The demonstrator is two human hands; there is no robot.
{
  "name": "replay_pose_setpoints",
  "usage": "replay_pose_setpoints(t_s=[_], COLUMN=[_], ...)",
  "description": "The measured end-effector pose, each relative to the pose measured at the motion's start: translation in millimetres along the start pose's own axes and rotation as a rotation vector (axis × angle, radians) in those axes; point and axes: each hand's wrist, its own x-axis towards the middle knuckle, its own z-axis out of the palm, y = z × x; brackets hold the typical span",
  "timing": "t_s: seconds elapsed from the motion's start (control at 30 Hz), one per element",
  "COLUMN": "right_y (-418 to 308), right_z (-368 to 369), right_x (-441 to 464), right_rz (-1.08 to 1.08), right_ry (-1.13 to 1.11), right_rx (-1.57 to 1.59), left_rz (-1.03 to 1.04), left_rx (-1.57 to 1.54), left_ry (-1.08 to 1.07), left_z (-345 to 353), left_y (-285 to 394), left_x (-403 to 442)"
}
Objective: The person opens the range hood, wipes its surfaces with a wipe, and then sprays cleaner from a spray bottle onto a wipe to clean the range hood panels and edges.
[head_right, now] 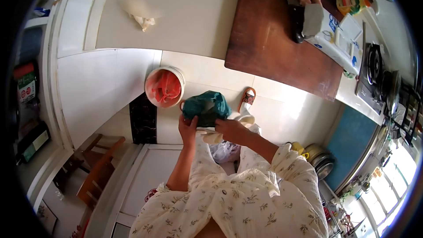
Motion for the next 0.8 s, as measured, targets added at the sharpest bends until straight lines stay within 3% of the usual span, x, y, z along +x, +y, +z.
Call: replay_pose_setpoints(t_s=[0.07, 0.2, 0.3, 0.5, 0.6, 0.7, 0.8], right_y=[-8.5, -29.8, -41.5, -38.2, -31.8, -55.1, -65.0], right_z=[-2.2, -23.2, -31.9, -24.2, -23.4, -76.0, -110.8], right_x=[-14.0, -34.1, -46.7, -71.4, -80.6, -87.4, -88.8], right_rz=[-0.088, -0.117, -0.146, -0.065, -0.005, 0.207, 0.14], right_ry=[0.112, 0.048, 0.062, 0.042, 0.037, -0.028, 0.48], right_rx=[-0.054, -0.069, -0.116, -0.072, -0.013, 0.122, 0.248], left_rz=[-0.085, 0.1, 0.128, -0.091, -0.117, 0.16, 0.232], left_rx=[-0.009, 0.201, 0.228, -0.254, -0.182, -0.106, 0.121], left_ry=[0.043, 0.001, -0.011, 0.042, 0.033, -0.006, -0.062], left_z=[-11.3, -10.9, -3.4, 12.0, 11.9, 9.9, 13.7], left_y=[8.2, 47.1, 57.8, 76.7, 84.9, 54.6, 76.2], left_x=[1.3, -0.1, -2.9, -19.6, -29.9, -25.8, -43.2])
